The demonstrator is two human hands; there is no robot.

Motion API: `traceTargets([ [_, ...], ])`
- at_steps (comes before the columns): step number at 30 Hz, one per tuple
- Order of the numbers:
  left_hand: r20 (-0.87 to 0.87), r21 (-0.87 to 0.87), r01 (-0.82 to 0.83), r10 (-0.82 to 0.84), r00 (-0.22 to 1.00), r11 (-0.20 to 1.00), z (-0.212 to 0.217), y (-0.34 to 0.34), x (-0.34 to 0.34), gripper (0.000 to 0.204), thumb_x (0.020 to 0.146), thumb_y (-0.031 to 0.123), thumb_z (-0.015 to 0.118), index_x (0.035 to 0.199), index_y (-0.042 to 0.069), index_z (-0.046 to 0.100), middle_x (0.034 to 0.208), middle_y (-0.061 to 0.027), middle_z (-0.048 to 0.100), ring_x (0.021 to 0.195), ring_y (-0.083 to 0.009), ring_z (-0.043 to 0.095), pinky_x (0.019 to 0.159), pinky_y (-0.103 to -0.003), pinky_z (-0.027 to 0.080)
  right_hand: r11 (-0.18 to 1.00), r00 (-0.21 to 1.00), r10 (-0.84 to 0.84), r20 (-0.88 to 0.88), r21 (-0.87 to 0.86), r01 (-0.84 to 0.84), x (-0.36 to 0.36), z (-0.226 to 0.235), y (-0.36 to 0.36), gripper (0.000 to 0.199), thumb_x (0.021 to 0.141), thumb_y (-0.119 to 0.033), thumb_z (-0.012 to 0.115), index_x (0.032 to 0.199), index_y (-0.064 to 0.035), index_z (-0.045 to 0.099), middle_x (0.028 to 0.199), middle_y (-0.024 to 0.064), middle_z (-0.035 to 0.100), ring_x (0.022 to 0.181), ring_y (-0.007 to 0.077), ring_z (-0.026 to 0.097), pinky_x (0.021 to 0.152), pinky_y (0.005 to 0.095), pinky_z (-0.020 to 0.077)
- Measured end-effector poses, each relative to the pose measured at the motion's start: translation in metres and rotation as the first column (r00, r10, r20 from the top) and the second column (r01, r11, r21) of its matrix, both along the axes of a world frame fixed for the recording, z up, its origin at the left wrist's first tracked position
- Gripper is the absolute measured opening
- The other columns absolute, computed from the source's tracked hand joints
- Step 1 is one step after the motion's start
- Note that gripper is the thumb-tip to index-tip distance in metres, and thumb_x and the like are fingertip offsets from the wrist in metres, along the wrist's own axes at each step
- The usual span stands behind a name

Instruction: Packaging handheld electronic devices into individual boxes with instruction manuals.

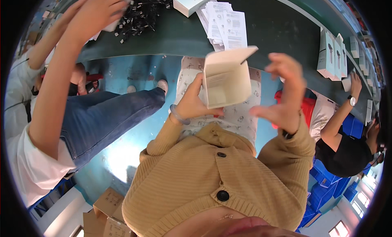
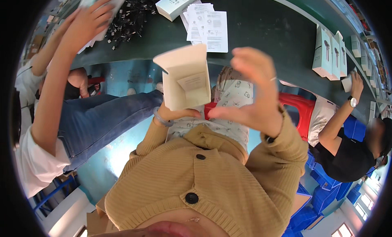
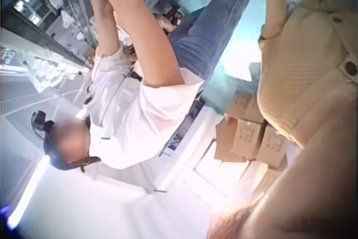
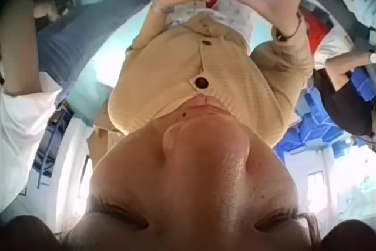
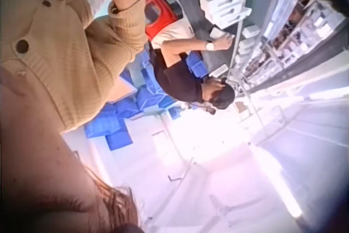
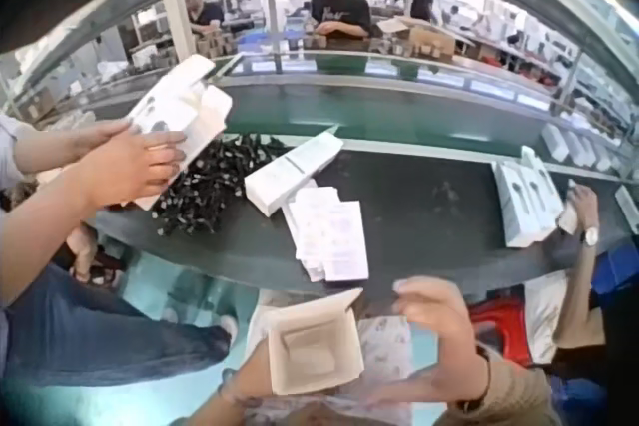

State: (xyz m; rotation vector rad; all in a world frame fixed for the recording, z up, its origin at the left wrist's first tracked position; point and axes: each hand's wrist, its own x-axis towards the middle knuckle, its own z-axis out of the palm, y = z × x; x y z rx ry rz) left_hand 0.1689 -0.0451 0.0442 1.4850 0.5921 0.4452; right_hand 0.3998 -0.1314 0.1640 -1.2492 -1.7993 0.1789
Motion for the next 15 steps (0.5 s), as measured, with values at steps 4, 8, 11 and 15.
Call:
traceTargets([
  [4, 0.125, 0.123, -0.002, -0.013, 0.992, 0.992, 0.000, 0.001, 0.014, 0.098, 0.051, 0.028, 0.092, 0.130, 0.004, 0.041, 0.121, -0.0109, 0.053, 0.114, -0.0218, 0.051, 0.098, -0.034, 0.039, 0.999, 0.973, 0.038, -0.226, -0.027, -0.045, -0.025, -0.050, -0.012, 0.092, 0.058, -0.044, 0.086, 0.130, -0.0047, 0.045, 0.131, 0.0218, 0.046, 0.121, 0.0356, 0.046, 0.096, 0.0426, 0.0401],
  [8, 0.134, 0.140, -0.052, 0.033, 0.990, 0.989, -0.008, -0.004, 0.003, 0.093, 0.055, 0.026, 0.090, 0.131, 0.003, 0.041, 0.122, -0.0103, 0.053, 0.114, -0.0206, 0.051, 0.097, -0.034, 0.040, 0.991, 0.912, -0.136, -0.388, -0.049, 0.127, 0.000, -0.050, 0.004, 0.041, 0.078, -0.032, 0.073, 0.104, -0.0023, 0.063, 0.107, 0.0149, 0.061, 0.095, 0.0268, 0.060, 0.075, 0.0334, 0.0485],
  [11, 0.123, 0.147, -0.128, 0.110, 0.986, 0.981, -0.007, -0.010, -0.022, 0.087, 0.061, 0.021, 0.087, 0.132, 0.002, 0.040, 0.121, -0.0079, 0.054, 0.112, -0.0199, 0.052, 0.096, -0.034, 0.041, 0.962, 0.973, -0.230, -0.031, -0.160, 0.222, -0.022, -0.031, 0.052, 0.013, 0.084, -0.015, 0.061, 0.089, -0.0049, 0.067, 0.078, 0.0094, 0.064, 0.067, 0.0251, 0.063, 0.059, 0.0332, 0.0497],
  [15, 0.170, 0.186, -0.265, 0.234, 0.957, 0.946, -0.020, -0.030, -0.077, 0.049, 0.071, 0.013, 0.080, 0.114, 0.003, 0.058, 0.109, -0.0069, 0.061, 0.100, -0.0175, 0.056, 0.085, -0.033, 0.046, 0.987, 0.956, 0.091, 0.279, -0.152, -0.050, -0.089, -0.059, 0.135, 0.021, 0.080, -0.012, 0.060, 0.099, -0.0044, 0.063, 0.079, 0.0119, 0.064, 0.069, 0.0318, 0.064, 0.058, 0.0403, 0.0512],
])
